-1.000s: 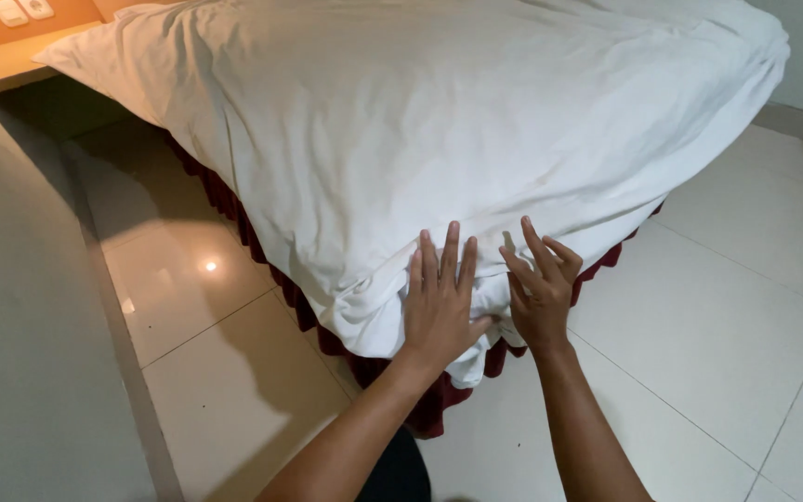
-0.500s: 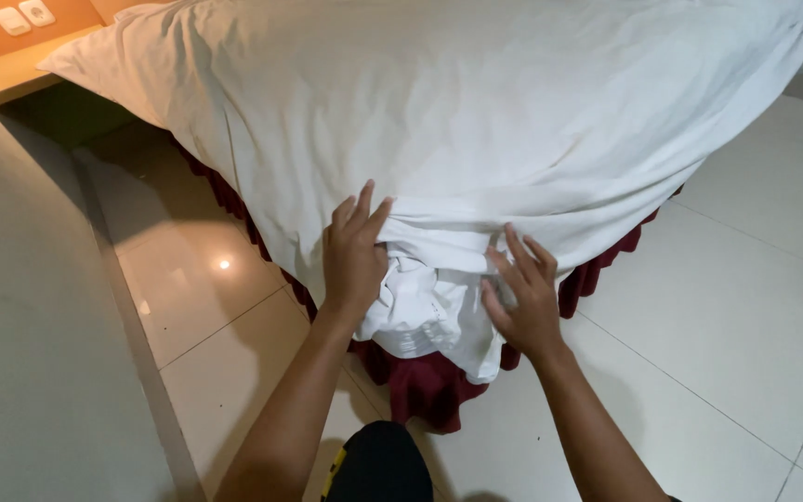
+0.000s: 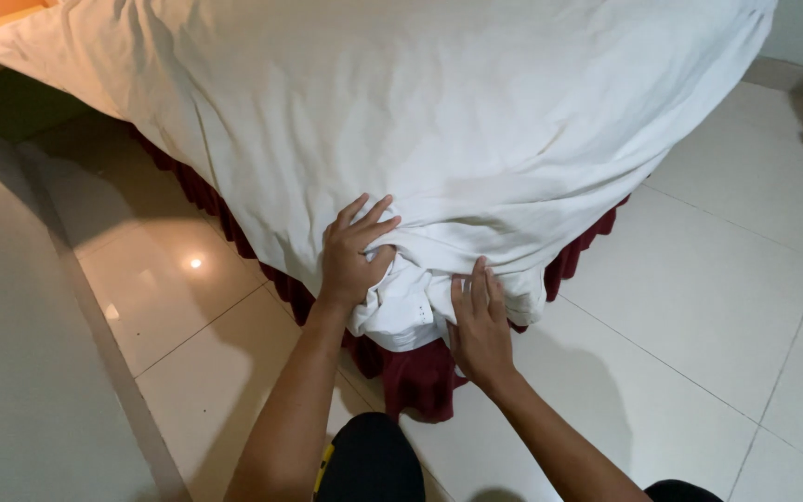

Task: The person spreads a white sheet over a bed, smoothing it out and tucking the edges under the mattress. They work around the perimeter of the bed, pulling and folding the sheet to fit snugly over the mattress and under the bed skirt.

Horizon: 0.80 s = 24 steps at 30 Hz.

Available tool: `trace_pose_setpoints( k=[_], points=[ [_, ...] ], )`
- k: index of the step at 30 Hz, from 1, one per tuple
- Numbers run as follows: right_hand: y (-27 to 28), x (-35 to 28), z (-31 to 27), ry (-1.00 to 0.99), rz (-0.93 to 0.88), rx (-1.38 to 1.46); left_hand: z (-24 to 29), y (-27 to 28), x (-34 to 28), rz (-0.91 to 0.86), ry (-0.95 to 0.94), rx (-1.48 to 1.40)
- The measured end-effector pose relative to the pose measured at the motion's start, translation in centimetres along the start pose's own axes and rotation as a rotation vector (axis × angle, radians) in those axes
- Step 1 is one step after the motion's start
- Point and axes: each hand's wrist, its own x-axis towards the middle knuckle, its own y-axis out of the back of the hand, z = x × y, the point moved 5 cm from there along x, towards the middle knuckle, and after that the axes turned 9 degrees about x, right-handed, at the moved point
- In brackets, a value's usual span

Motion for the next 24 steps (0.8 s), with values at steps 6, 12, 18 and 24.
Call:
trace_pose_setpoints(
  k=[6,12,18,24],
  points=[
    [3.3,-1.0,-1.3,-0.011,0.047,-0.012,-0.1,0.0,-0.2,0.013,-0.005,-0.014],
    [6.7,-2.2,-6.7,-0.015,-0.008,0.118,-0.1,0.7,-0.4,-0.024,-0.011,-0.093],
    [7.6,-2.9,-7.7,-0.012,-0.034,0.280,5.3,4.5,-1.5,-0.193,-0.142,-0.118],
    [8.4,-2.8,-6.4,0.022,-0.007,0.271,9.2,5.6,-3.5,-0.246,-0.209,-0.096]
  ],
)
